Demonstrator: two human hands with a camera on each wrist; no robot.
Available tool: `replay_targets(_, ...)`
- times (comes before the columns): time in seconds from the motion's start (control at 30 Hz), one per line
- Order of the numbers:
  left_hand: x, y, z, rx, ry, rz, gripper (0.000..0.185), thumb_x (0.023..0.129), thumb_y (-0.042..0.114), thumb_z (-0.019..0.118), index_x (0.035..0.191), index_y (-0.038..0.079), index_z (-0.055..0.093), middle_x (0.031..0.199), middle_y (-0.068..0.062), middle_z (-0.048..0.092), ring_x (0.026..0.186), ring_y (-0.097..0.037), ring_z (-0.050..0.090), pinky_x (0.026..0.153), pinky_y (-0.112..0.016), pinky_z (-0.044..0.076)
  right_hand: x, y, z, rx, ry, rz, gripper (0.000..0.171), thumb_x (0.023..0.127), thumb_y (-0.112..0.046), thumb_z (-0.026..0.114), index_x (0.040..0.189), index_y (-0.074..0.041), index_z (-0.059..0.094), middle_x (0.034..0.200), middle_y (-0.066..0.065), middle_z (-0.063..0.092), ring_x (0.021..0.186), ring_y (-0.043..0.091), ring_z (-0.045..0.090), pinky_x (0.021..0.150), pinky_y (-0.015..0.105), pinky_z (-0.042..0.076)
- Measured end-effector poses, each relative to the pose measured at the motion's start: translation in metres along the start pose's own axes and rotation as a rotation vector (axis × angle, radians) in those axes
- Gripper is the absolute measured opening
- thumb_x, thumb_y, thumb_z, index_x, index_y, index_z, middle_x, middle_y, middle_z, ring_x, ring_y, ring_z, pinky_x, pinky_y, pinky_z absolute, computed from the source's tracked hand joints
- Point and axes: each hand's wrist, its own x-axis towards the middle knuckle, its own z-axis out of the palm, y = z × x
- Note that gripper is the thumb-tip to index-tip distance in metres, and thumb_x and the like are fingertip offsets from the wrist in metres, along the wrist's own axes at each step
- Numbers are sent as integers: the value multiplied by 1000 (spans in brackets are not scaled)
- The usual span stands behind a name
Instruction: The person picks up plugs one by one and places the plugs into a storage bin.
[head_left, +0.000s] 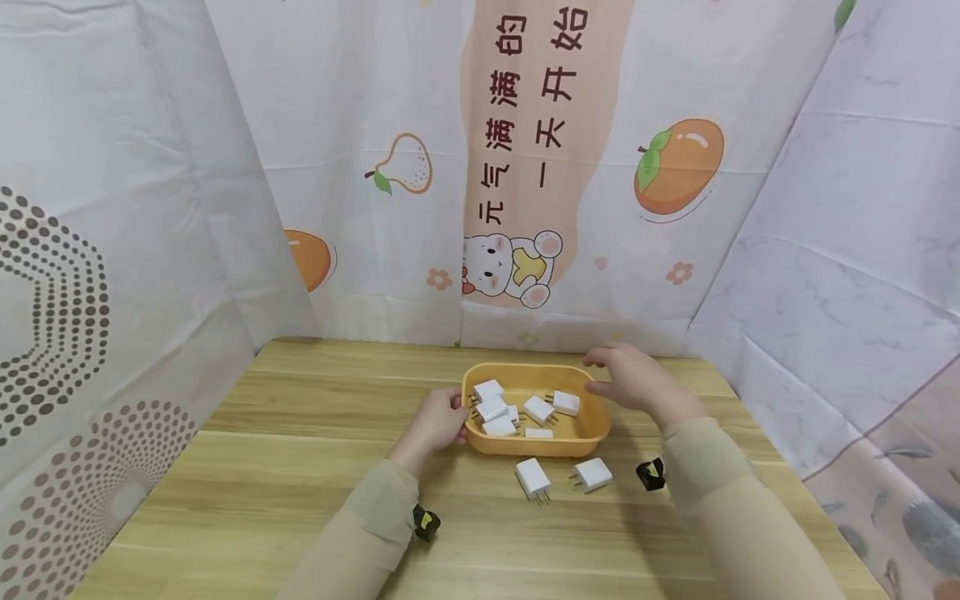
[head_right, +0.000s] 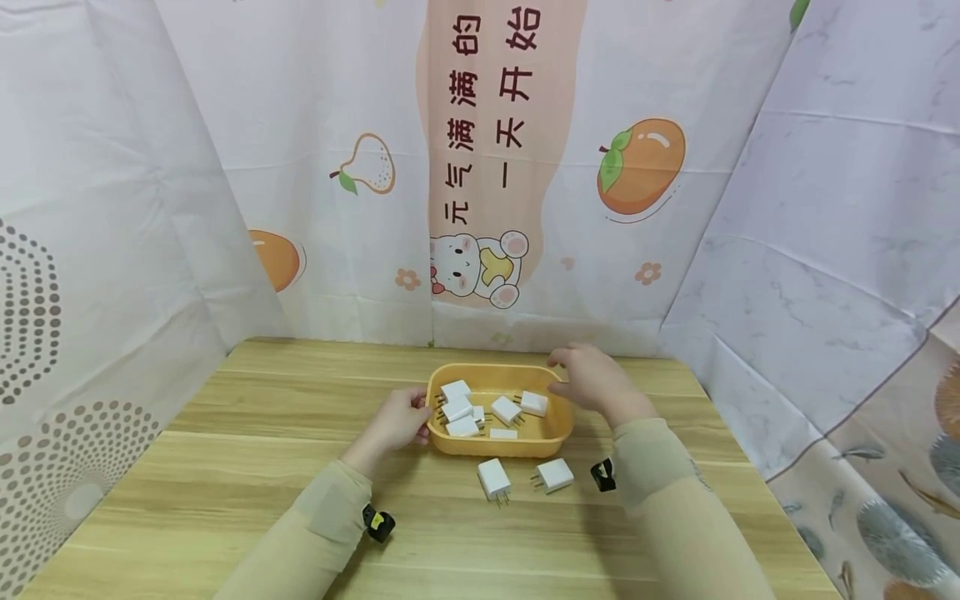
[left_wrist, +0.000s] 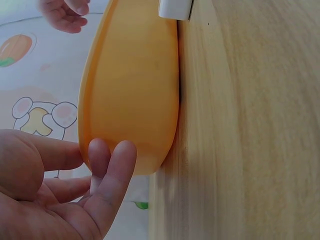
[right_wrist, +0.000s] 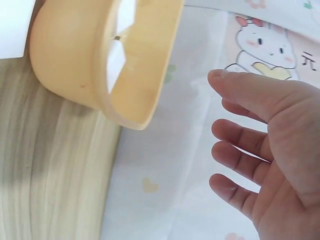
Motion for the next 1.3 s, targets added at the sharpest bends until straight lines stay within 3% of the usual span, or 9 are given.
replay_targets(0.27, 0, 1, 0, 18, -4, -3, 24, 101, 1, 52, 122, -7, 60, 81, -8, 54, 65, -23, 65, 59, -38, 60, -19, -10, -12, -21, -35, -11, 39, 87, -26, 82, 119, -8, 71, 112, 8, 66, 104, 31, 63, 91, 52, 51)
replay_targets(0.57, -1, 5, -1, 48, -7, -5, 21, 100, 1, 52, 118, -7, 61, 79, -8, 55, 63, -20, 64, 60, -39, 60, -45, -17, -18, -40, -30, -60, 42, 87, -28, 82, 123, -10, 69, 121, 10, 66, 111, 33, 63, 94, 55, 50)
replay_targets(0.97, 0, 2, -1, 59, -11, 2, 24, 100, 1, 53, 122, -7, 60, 80, -9, 55, 61, -17, 62, 59, -38, 60, -71, -27, -11, -37, 12, -116, 41, 83, -25, 86, 119, -13, 71, 115, 3, 67, 104, 25, 66, 88, 48, 55)
replay_targets(1.3, 2, 1, -2, 64, -10, -4, 28, 100, 2, 53, 125, -5, 60, 80, -9, 57, 61, -16, 61, 56, -34, 59, -77, -26, -9, -46, 8, -130, 38, 84, -24, 85, 118, -15, 71, 114, 1, 67, 102, 23, 67, 86, 46, 56)
